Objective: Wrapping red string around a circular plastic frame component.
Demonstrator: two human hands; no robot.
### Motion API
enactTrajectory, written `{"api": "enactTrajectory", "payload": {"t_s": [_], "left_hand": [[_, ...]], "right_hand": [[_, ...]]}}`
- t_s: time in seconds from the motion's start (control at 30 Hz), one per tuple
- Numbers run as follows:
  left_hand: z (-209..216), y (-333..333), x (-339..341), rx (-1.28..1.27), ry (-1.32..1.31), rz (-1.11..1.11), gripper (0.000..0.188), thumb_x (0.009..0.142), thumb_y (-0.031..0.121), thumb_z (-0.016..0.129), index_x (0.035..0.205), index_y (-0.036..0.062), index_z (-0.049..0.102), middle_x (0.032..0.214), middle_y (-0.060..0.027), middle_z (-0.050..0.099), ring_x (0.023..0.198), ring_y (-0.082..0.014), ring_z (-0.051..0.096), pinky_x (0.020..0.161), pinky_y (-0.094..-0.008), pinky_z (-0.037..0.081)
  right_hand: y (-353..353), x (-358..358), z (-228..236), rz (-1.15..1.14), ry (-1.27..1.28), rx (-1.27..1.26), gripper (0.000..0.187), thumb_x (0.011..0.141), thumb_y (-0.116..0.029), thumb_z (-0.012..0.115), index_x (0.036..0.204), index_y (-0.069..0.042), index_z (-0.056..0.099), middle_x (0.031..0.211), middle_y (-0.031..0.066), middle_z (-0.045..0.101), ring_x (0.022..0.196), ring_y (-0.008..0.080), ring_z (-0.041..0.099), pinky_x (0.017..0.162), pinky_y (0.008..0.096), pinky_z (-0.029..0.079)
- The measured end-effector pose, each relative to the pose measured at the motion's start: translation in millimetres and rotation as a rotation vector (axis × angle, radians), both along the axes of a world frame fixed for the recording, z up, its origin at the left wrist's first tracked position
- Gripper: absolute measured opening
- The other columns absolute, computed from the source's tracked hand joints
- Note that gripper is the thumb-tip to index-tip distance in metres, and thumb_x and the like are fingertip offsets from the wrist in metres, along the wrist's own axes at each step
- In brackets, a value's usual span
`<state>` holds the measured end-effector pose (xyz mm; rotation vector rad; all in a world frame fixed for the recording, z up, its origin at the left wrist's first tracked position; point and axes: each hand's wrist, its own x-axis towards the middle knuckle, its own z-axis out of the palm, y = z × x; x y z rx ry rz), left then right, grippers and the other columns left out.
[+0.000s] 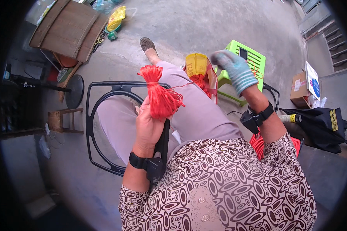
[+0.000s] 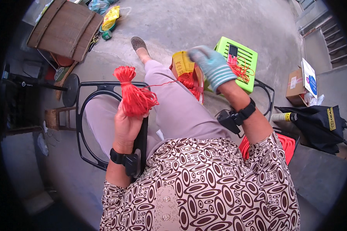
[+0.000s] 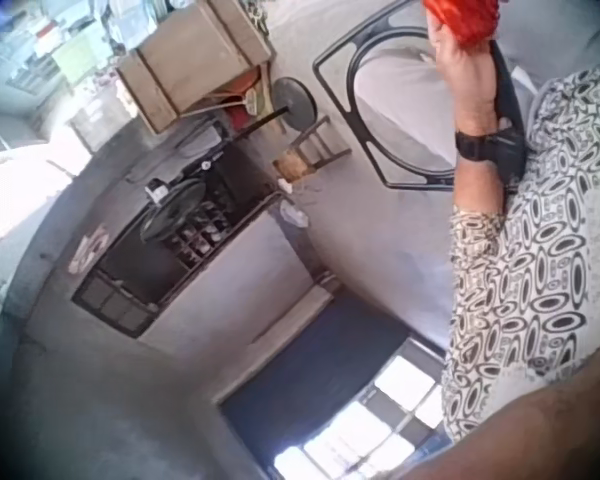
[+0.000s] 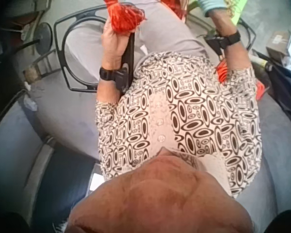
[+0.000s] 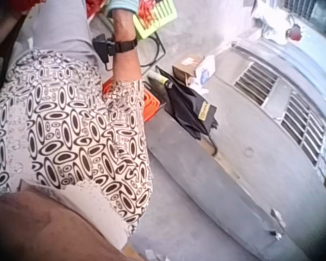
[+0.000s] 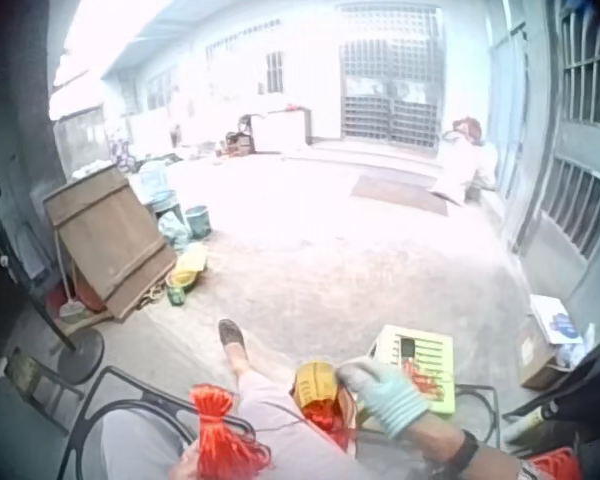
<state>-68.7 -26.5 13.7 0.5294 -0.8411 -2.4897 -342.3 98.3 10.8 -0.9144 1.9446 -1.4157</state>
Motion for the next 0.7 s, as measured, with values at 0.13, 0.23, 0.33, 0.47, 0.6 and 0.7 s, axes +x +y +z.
{"api": "enactTrajectory", "payload": {"t_s": [0.13, 0.23, 0.33, 0.47, 0.6, 0.7], "left_hand": [[8, 4, -1, 0.055, -0.015, 0.021, 0.035, 0.099, 0.017, 0.048, 0.129, 0.0000, 0.048, 0.118, -0.0122, 0.062, 0.100, -0.0207, 0.063, 0.078, -0.0343, 0.051], [8, 7, -6, -0.241, -0.171, -0.065, 0.033, 0.095, 0.014, 0.049, 0.124, -0.0011, 0.050, 0.120, -0.0135, 0.060, 0.107, -0.0217, 0.060, 0.086, -0.0375, 0.051], [11, 11, -11, -0.252, -0.132, 0.038, 0.032, 0.092, 0.012, 0.050, 0.121, -0.0015, 0.050, 0.120, -0.0144, 0.059, 0.110, -0.0226, 0.059, 0.095, -0.0390, 0.048], [19, 16, -13, -0.141, -0.003, 0.169, 0.045, 0.089, 0.012, 0.050, 0.132, -0.0028, 0.042, 0.121, -0.0155, 0.058, 0.108, -0.0223, 0.060, 0.096, -0.0370, 0.046], [26, 15, -8, -0.222, 0.002, -0.267, 0.037, 0.094, 0.014, 0.053, 0.127, -0.0012, 0.050, 0.100, -0.0082, 0.063, 0.074, -0.0103, 0.060, 0.064, -0.0252, 0.049], [28, 14, 6, -0.515, -0.326, -0.464, 0.020, 0.096, 0.016, 0.057, 0.109, 0.0013, 0.064, 0.075, 0.0000, 0.060, 0.057, -0.0034, 0.049, 0.050, -0.0202, 0.038]], "right_hand": [[-36, 42, 16, 0.484, 0.615, -0.196, 0.040, 0.088, -0.031, 0.063, 0.115, -0.003, 0.063, 0.102, 0.0118, 0.067, 0.091, 0.0211, 0.065, 0.080, 0.0324, 0.051], [-45, 82, 36, 0.544, 0.144, -0.004, 0.047, 0.085, -0.031, 0.066, 0.121, -0.001, 0.058, 0.101, 0.0141, 0.067, 0.088, 0.0210, 0.066, 0.078, 0.0314, 0.052], [-53, 96, 53, 0.460, -0.234, -0.097, 0.052, 0.083, -0.028, 0.068, 0.124, 0.002, 0.055, 0.101, 0.0143, 0.067, 0.087, 0.0210, 0.067, 0.079, 0.0321, 0.053], [-51, 99, 67, 0.266, -1.345, -0.347, 0.042, 0.085, -0.017, 0.069, 0.121, 0.000, 0.055, 0.096, 0.0087, 0.066, 0.090, 0.0211, 0.065, 0.086, 0.0380, 0.054], [-40, 96, 65, 0.447, -1.480, -0.451, 0.034, 0.089, -0.019, 0.068, 0.114, -0.001, 0.056, 0.077, 0.0005, 0.054, 0.069, 0.0123, 0.055, 0.067, 0.0306, 0.050], [-18, 62, 57, 0.366, -1.235, -0.495, 0.027, 0.093, -0.023, 0.062, 0.112, -0.005, 0.053, 0.070, -0.0075, 0.037, 0.053, 0.0039, 0.038, 0.056, 0.0253, 0.037]]}}
